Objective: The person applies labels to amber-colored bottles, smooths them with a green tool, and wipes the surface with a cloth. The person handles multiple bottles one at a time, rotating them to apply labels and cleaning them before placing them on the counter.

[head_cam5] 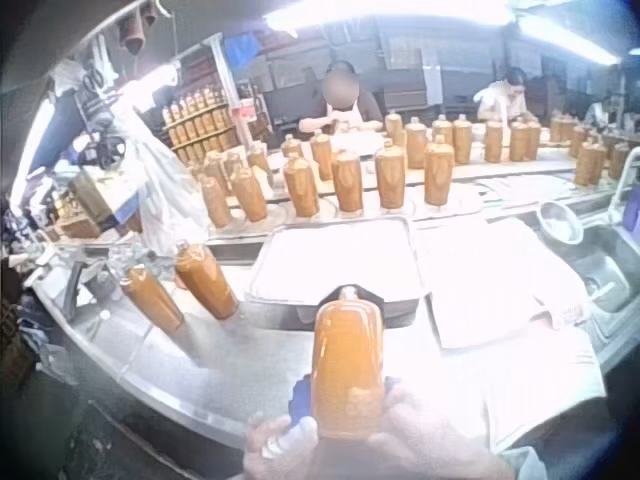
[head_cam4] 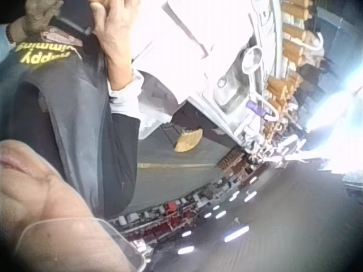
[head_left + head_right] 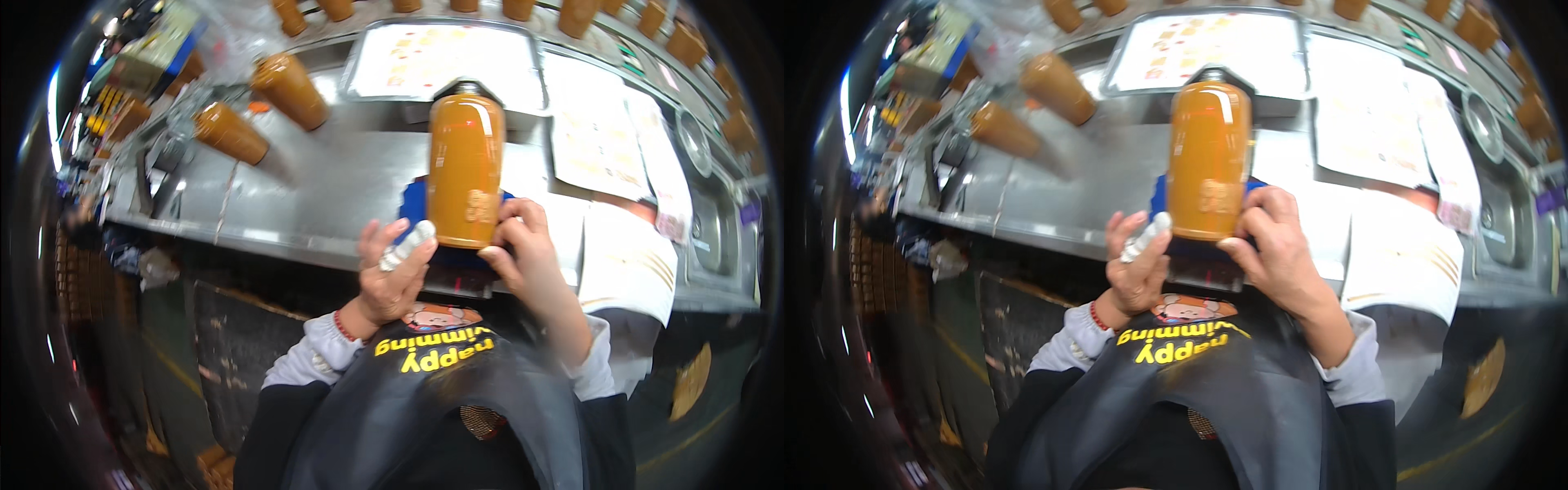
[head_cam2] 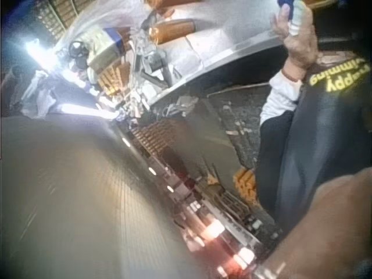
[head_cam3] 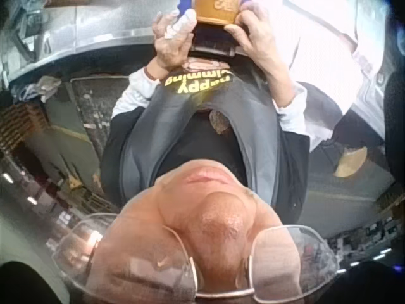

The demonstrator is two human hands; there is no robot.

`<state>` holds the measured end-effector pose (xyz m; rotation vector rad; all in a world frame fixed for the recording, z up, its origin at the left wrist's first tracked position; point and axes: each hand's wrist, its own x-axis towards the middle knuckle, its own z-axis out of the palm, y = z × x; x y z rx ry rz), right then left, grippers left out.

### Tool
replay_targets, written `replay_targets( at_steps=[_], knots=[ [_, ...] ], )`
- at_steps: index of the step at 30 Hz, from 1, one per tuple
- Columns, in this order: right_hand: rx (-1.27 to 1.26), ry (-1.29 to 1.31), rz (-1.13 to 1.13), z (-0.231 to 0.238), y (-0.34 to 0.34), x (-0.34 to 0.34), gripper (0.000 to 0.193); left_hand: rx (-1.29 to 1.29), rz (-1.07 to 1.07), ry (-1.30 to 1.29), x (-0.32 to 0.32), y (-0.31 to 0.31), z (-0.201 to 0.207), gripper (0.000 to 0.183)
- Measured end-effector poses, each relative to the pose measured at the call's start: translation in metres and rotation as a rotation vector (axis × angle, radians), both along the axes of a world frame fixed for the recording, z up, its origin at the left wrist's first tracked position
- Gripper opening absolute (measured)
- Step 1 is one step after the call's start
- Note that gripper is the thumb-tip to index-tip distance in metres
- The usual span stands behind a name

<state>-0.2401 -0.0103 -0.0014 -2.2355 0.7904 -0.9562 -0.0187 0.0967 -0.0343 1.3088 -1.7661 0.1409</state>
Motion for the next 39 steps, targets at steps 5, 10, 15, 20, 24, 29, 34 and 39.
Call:
replay_targets(
  at_steps=[5, 10, 15, 20, 24, 29, 34, 39],
  knots=[
    [-0.041, -0.015, 0.049, 0.009, -0.004, -0.007, 0.022, -0.14, -0.113, -0.332, 0.005, -0.025, 0.025, 0.034],
    [-0.073, 0.03, -0.054, 0.028, -0.039, -0.064, 0.021, -0.205, -0.246, -0.472, -0.002, -0.047, 0.037, 0.028],
    [-0.263, 0.543, -0.595, 0.002, -0.183, -0.207, 0.033, -0.106, -0.311, -0.336, -0.012, -0.043, 0.039, 0.021],
    [-0.015, 1.117, -0.868, -0.022, -0.254, -0.251, 0.039, 0.035, -0.093, 0.015, 0.012, -0.025, 0.025, 0.028],
    [-0.005, 1.119, -0.878, -0.015, -0.278, -0.291, 0.03, 0.143, 0.056, 0.225, 0.021, -0.018, 0.006, 0.033],
    [0.023, 0.951, -1.138, -0.037, -0.326, -0.324, 0.038, 0.177, 0.031, 0.274, 0.017, -0.03, -0.003, 0.032],
    [0.2, 0.832, -1.187, -0.041, -0.342, -0.361, 0.044, 0.193, 0.003, 0.3, 0.016, -0.037, -0.008, 0.034],
    [-0.231, 0.847, -1.116, -0.029, -0.313, -0.321, 0.034, 0.226, -0.012, 0.315, 0.013, -0.038, -0.008, 0.038]
  ],
)
